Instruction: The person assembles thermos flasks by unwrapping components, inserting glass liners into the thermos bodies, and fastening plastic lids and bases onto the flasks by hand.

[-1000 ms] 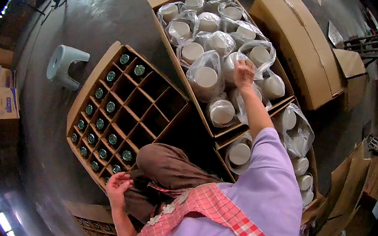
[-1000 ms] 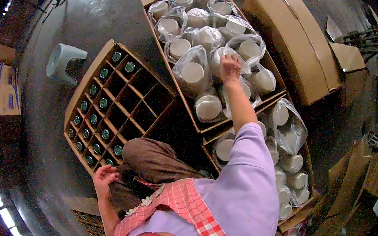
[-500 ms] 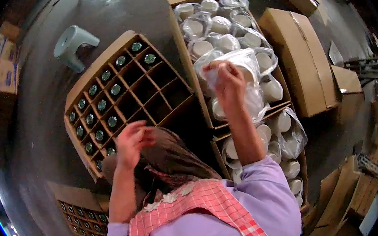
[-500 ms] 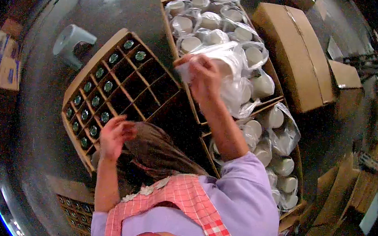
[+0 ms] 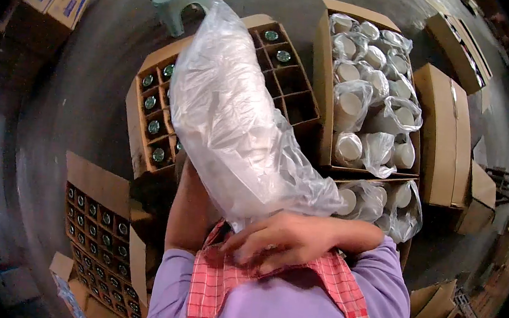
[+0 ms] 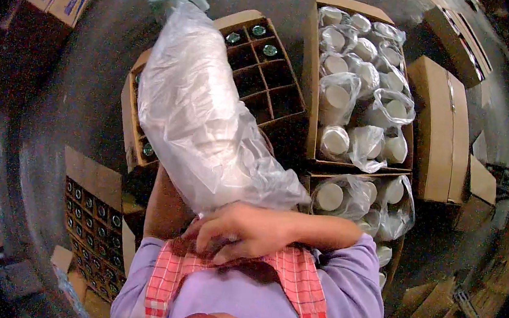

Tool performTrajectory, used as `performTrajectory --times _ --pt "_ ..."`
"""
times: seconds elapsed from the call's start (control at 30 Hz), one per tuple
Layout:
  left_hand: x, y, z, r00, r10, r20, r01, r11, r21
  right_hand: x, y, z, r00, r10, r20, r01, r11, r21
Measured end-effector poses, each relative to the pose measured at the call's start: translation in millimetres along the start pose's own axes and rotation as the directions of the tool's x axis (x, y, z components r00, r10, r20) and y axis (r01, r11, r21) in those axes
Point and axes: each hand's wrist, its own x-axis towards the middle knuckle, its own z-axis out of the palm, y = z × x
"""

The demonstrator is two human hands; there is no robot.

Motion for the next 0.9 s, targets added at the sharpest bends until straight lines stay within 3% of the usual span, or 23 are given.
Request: performTrajectory --times 0.03,0.07,0.13,0.17,0.2,0.27,0.3,0.33,0.43,0.47,0.5,0.53,0.6,0.63,0.67,0.7,0.73,0.77,0.8,0.83,0.87,0.9 --pt "-6 11 -8 1.000 0.020 0.010 -0.020 1.000 0.002 -5 -10 -5 0.998 0.005 -0.069 -0.006 1.000 -0.013" --pt "-11 19 -14 0.999 0.032 0.027 -0.032 0.999 0.000 -15 -14 -15 0.973 -0.119 -0.196 0.128 0.991 0.035" --pt "-23 26 -22 0.998 0.042 0.055 -0.043 0.999 -0.001 -14 -23 -35 0.805 -0.298 -0.514 0.168 0.944 -0.285" --pt "-28 28 -24 0.997 0.042 0.067 -0.042 0.999 -0.003 -8 -29 -43 0.650 -0.421 -0.632 -0.019 0.823 -0.568" --pt "-34 28 -26 0.996 0.042 0.074 -0.042 0.999 -0.005 14 -25 -49 0.615 -0.464 -0.637 -0.097 0.758 -0.646" --pt "-46 23 -30 0.997 0.028 0.075 -0.026 1.000 -0.017 54 1 -59 0.690 -0.474 -0.547 -0.187 0.613 -0.767" --pt "-50 20 -32 0.998 0.022 0.067 -0.021 1.000 -0.020 61 22 -64 0.787 -0.422 -0.451 -0.182 0.539 -0.822" --pt "-55 18 -35 0.998 0.019 0.061 -0.018 1.000 -0.017 67 34 -65 0.849 -0.273 -0.452 -0.255 0.538 -0.804" --pt "-71 24 -50 0.998 0.051 0.028 -0.052 0.998 0.026 72 45 -94 0.780 -0.163 -0.604 -0.338 0.702 -0.627" --pt "-78 27 -53 0.997 0.073 0.023 -0.075 0.995 0.068 70 34 -119 0.732 -0.069 -0.678 -0.220 0.918 -0.331" --pt "-86 29 -55 0.995 0.099 0.024 -0.101 0.988 0.117 72 15 -140 0.699 0.055 -0.713 -0.066 0.998 0.012" --pt "-94 31 -55 0.989 0.143 0.036 -0.147 0.967 0.207 90 -11 -138 0.363 0.110 -0.925 0.011 0.992 0.122" --pt "-102 27 -66 0.973 0.226 0.055 -0.228 0.876 0.426 77 -55 -177 0.196 -0.143 -0.970 0.382 0.922 -0.059" --pt "-106 22 -53 0.968 0.197 -0.157 -0.085 0.841 0.535 63 -75 -189 0.126 -0.301 -0.945 0.527 0.827 -0.193" --pt "-106 14 -45 0.940 0.232 -0.249 -0.036 0.796 0.604 49 -85 -192 0.059 -0.416 -0.907 0.546 0.774 -0.319" --pt "-105 8 -39 0.902 0.272 -0.335 0.020 0.748 0.663 35 -86 -188 -0.011 -0.573 -0.820 0.467 0.722 -0.510" --pt "-97 -6 -54 0.876 0.343 -0.339 -0.041 0.754 0.655 20 -63 -174 -0.047 -0.718 -0.695 0.167 0.680 -0.714" --pt "-96 -12 -66 0.868 0.334 -0.367 -0.044 0.788 0.614 1 -27 -164 0.004 -0.831 -0.556 -0.411 0.506 -0.758" --pt "-95 -16 -77 0.862 0.324 -0.390 -0.049 0.819 0.572 -18 20 -148 0.177 -0.818 -0.547 -0.817 0.188 -0.545" --pt "-95 -19 -84 0.855 0.312 -0.415 -0.055 0.849 0.525 -37 69 -132 0.363 -0.606 -0.708 -0.915 -0.091 -0.393" --pt "-95 -26 -87 0.841 0.327 -0.431 -0.139 0.900 0.413 -47 106 -129 0.462 -0.025 -0.887 -0.886 -0.044 -0.461" --pt "-98 -30 -89 0.835 0.334 -0.437 -0.135 0.895 0.426 -56 142 -126 0.385 0.566 -0.729 -0.896 0.041 -0.442"
